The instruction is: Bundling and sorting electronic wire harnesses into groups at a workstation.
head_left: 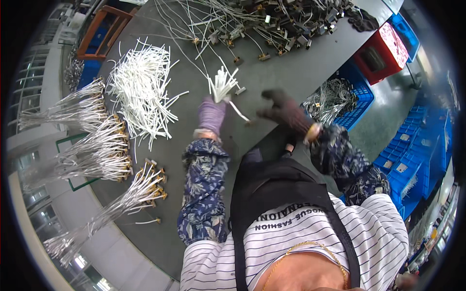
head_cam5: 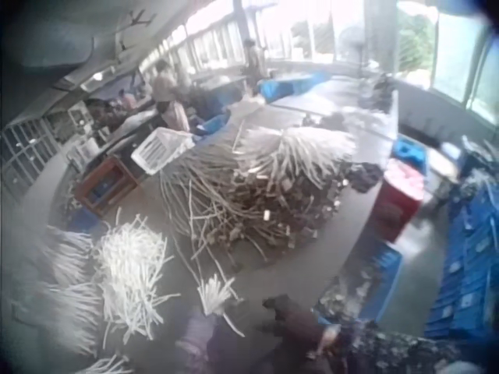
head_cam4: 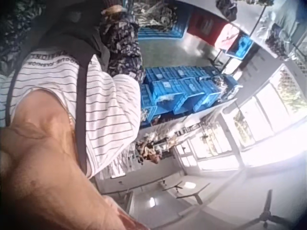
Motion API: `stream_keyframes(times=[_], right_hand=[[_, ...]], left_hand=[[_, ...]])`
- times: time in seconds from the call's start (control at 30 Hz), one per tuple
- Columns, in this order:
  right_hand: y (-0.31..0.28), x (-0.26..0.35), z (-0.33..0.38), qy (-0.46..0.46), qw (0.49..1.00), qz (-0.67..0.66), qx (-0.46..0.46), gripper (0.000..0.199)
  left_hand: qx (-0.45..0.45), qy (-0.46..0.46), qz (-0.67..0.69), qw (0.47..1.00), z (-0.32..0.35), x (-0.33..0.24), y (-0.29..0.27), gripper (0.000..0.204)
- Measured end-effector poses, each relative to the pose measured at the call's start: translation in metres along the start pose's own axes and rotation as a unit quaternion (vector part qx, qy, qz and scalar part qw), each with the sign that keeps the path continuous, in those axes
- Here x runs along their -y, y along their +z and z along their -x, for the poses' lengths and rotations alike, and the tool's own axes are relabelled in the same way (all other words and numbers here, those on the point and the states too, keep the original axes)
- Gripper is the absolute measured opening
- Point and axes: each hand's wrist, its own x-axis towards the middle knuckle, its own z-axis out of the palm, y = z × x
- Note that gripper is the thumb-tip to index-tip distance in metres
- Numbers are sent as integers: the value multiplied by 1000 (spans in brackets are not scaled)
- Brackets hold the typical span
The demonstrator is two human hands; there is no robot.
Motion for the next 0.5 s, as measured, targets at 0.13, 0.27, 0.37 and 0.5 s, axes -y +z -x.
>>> stream_keyframes(times=[0.13,0.27,0.37,0.5], right_hand=[[-14,4,-102,-43,966,183,-179,59],[-12,-4,-131,-116,944,228,-210,39],[-11,-29,-66,-120,984,21,-129,30],[-10,-100,91,-155,986,25,53,25]], left_hand=[[117,-94,244,958,-33,29,-29,29],[308,-53,630,711,-18,21,-10,21],[158,-78,665,726,8,-14,32,21],[229,-108,702,665,26,-46,90,26]])
